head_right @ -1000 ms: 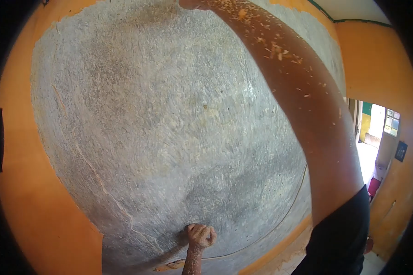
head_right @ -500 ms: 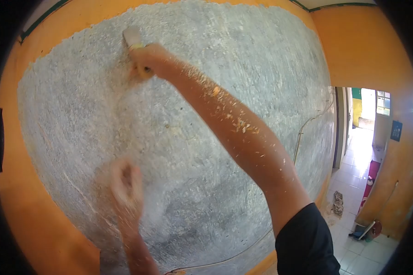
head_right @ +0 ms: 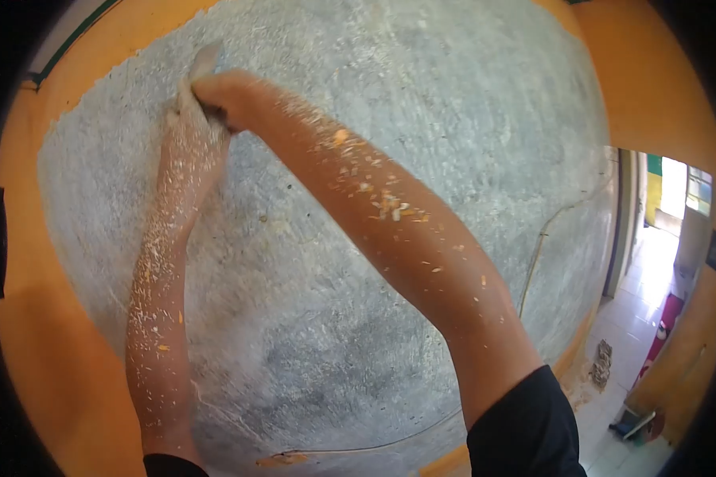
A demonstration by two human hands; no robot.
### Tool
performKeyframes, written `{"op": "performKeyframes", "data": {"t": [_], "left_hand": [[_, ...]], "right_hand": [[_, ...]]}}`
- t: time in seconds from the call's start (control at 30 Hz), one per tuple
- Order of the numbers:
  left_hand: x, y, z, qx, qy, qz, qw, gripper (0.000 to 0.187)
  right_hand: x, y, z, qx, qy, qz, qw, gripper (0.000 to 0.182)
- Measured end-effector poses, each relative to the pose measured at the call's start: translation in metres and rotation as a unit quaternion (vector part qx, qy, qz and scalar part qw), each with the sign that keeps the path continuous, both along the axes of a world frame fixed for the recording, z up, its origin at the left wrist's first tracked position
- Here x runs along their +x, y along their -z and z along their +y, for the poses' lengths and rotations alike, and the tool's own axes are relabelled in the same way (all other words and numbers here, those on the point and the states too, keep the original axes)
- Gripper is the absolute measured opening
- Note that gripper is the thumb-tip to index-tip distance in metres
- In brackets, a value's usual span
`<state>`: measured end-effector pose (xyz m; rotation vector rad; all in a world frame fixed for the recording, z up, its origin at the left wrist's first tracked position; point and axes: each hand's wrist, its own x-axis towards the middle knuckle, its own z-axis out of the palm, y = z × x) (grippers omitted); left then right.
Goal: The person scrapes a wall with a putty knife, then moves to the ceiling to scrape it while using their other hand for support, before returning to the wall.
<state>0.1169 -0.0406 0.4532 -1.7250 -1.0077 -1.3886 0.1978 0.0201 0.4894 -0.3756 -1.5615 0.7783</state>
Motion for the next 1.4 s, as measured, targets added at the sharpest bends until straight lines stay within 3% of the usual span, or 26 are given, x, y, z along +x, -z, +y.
{"op": "performKeyframes", "data": {"t": [0.1, 0.17, 0.2, 0.27, 0.4, 0.47, 0.57, 0.87, 0.93, 1.07, 1.17, 1.27, 1.4], "left_hand": [[0.0, -0.031, -0.01, 0.057, -0.12, 0.032, 0.991, 0.038], [0.001, -0.05, -0.012, 0.095, -0.209, 0.055, 0.972, 0.037], [0.004, -0.06, -0.009, 0.096, -0.229, 0.074, 0.966, 0.038], [0.011, -0.074, -0.003, 0.095, -0.267, 0.116, 0.952, 0.038], [0.03, -0.086, -0.021, 0.101, -0.305, 0.072, 0.944, 0.039], [0.03, -0.075, -0.022, 0.143, -0.34, 0.069, 0.927, 0.038], [0.029, -0.093, -0.011, 0.11, -0.291, 0.06, 0.949, 0.036], [0.023, -0.142, -0.009, 0.13, -0.436, 0.133, 0.881, 0.031], [0.017, -0.159, 0.003, 0.136, -0.404, 0.118, 0.897, 0.03], [0.034, -0.147, -0.016, 0.085, -0.433, 0.143, 0.886, 0.029], [0.025, -0.16, -0.01, 0.134, -0.404, 0.182, 0.886, 0.03], [0.022, -0.164, -0.007, 0.098, -0.437, 0.151, 0.881, 0.031], [0.008, -0.171, 0.005, 0.156, -0.4, 0.109, 0.897, 0.031]], "right_hand": [[0.028, 0.0, -0.009, 0.048, -0.014, 0.013, 0.999, 0.047], [0.036, 0.041, 0.001, 0.196, 0.185, 0.109, 0.957, 0.052], [0.047, 0.074, -0.019, 0.216, 0.235, 0.11, 0.941, 0.051], [0.055, 0.146, 0.002, 0.297, 0.423, 0.07, 0.853, 0.044], [0.058, 0.292, 0.018, 0.208, 0.544, -0.083, 0.809, 0.055], [0.062, 0.343, 0.035, 0.172, 0.535, -0.138, 0.816, 0.055], [0.067, 0.352, 0.044, 0.191, 0.555, -0.159, 0.794, 0.053], [0.071, 0.356, 0.046, 0.198, 0.546, -0.149, 0.8, 0.05], [0.072, 0.356, 0.047, 0.195, 0.548, -0.15, 0.799, 0.049], [0.073, 0.356, 0.047, 0.205, 0.55, -0.148, 0.796, 0.049], [0.072, 0.356, 0.048, 0.206, 0.542, -0.142, 0.802, 0.048], [0.069, 0.365, 0.046, 0.184, 0.536, -0.132, 0.813, 0.047], [0.046, 0.406, 0.032, 0.202, 0.516, -0.207, 0.806, 0.048]]}}
